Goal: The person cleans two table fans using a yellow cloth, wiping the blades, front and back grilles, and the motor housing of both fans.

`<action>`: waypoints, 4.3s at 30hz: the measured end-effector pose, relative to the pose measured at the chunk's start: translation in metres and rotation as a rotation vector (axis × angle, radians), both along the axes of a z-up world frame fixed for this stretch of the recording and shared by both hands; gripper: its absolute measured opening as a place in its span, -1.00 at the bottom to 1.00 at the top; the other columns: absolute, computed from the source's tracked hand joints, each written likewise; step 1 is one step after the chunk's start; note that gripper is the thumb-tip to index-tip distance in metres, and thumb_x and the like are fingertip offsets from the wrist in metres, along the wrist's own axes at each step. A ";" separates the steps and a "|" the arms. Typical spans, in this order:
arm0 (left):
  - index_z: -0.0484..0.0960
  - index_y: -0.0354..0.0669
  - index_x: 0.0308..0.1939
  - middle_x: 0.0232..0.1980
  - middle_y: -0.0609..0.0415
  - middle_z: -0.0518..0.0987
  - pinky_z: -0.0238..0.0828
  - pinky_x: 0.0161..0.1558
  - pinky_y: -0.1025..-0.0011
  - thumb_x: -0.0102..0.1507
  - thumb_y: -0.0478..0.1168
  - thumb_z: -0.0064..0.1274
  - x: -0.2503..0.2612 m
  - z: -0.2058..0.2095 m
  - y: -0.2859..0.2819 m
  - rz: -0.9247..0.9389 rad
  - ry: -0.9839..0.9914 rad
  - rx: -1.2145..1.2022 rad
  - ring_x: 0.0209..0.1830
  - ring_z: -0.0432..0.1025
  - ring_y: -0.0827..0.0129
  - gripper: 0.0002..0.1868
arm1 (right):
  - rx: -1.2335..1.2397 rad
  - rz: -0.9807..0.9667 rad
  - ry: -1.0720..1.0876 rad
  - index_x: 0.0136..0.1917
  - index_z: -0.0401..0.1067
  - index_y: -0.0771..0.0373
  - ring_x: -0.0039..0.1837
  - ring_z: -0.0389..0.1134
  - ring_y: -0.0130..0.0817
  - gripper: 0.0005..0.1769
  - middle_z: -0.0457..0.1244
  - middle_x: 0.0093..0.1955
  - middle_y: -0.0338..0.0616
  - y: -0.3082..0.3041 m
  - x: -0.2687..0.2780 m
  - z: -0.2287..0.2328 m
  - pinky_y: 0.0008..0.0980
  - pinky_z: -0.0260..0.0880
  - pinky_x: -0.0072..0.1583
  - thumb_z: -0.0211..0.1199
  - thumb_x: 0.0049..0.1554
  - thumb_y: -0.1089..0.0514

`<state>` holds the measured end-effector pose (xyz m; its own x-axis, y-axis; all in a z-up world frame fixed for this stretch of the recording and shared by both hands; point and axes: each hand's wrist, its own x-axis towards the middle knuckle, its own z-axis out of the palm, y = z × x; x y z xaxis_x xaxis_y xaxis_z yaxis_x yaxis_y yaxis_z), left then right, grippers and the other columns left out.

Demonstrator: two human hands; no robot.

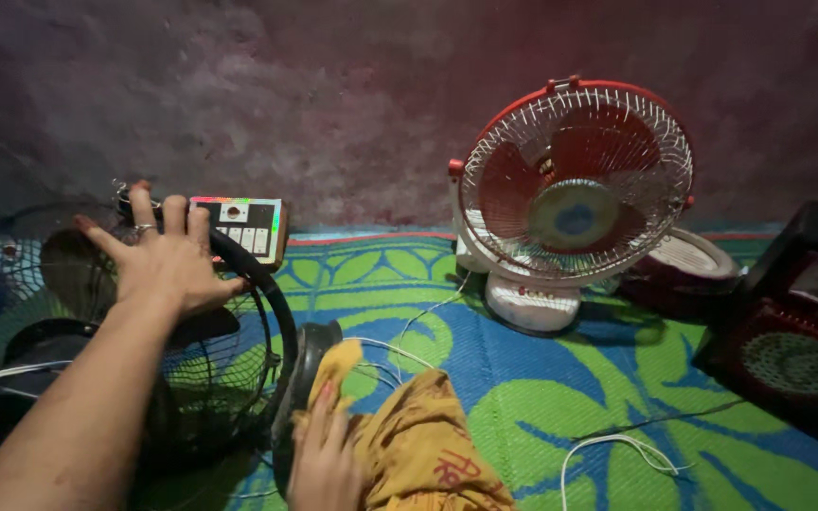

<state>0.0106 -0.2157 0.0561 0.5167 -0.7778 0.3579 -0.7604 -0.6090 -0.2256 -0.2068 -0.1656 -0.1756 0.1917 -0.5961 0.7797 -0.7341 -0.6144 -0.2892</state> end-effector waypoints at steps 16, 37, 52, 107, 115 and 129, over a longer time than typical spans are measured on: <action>0.25 0.13 0.42 0.56 -0.11 0.04 -0.55 0.13 -0.72 -0.09 0.62 -0.09 0.000 -0.004 0.001 -0.165 -0.137 -0.073 0.63 -0.39 -0.22 0.13 | 0.347 0.229 -0.018 0.38 0.36 0.20 -0.30 0.40 0.01 -0.52 0.26 -0.04 0.03 -0.078 0.015 0.083 -0.07 0.43 -0.28 0.14 0.22 0.04; 0.69 0.27 0.12 0.55 -0.32 0.08 -0.39 0.33 -0.53 0.25 0.34 -0.22 -0.065 -0.054 -0.010 -0.296 -0.122 0.219 0.62 -0.25 -0.10 -0.43 | 0.393 0.287 0.049 0.51 0.20 0.26 -0.28 0.39 -0.01 -0.37 0.24 0.05 0.06 -0.069 0.014 0.074 -0.11 0.40 -0.26 0.14 0.21 0.08; 0.40 0.30 0.43 0.65 -0.34 -0.28 -0.69 0.35 -0.52 0.14 0.69 -0.40 -0.087 -0.028 0.007 -0.219 0.078 0.537 0.65 -0.59 -0.11 -0.03 | 0.052 0.189 -0.035 0.49 0.27 0.24 -0.16 0.41 -0.16 -0.29 0.31 0.01 -0.08 0.003 -0.007 -0.007 -0.22 0.44 -0.17 0.24 0.07 0.18; 0.10 -0.37 0.54 0.57 -0.26 0.15 -0.03 0.43 0.11 0.45 0.04 -0.35 -0.127 -0.247 0.062 -0.466 0.851 -0.818 0.58 0.01 -0.12 -0.30 | 0.405 0.303 -0.274 0.05 0.63 -0.01 -0.11 0.45 -0.10 -0.75 0.39 -0.08 -0.18 -0.073 0.009 0.081 -0.19 0.42 -0.12 0.22 0.18 -0.06; 0.28 -0.30 0.45 0.45 -0.28 0.38 0.10 0.43 0.15 0.44 0.04 -0.30 -0.152 -0.222 0.087 -0.350 0.655 -0.922 0.49 0.24 -0.13 -0.39 | 0.479 0.309 -0.304 0.12 0.61 -0.02 -0.12 0.46 -0.16 -0.70 0.40 -0.08 -0.19 -0.061 -0.002 0.076 -0.22 0.42 -0.11 0.20 0.19 -0.05; 0.62 -0.08 0.09 0.18 0.06 0.58 0.37 0.19 0.15 0.27 -0.11 0.05 -0.147 -0.187 0.111 -0.119 0.307 -0.856 0.27 0.36 0.06 -0.66 | 0.490 0.349 -0.320 0.15 0.59 0.00 -0.05 0.45 -0.15 -0.69 0.40 -0.04 -0.16 -0.065 0.001 0.068 -0.23 0.41 -0.06 0.13 0.24 -0.05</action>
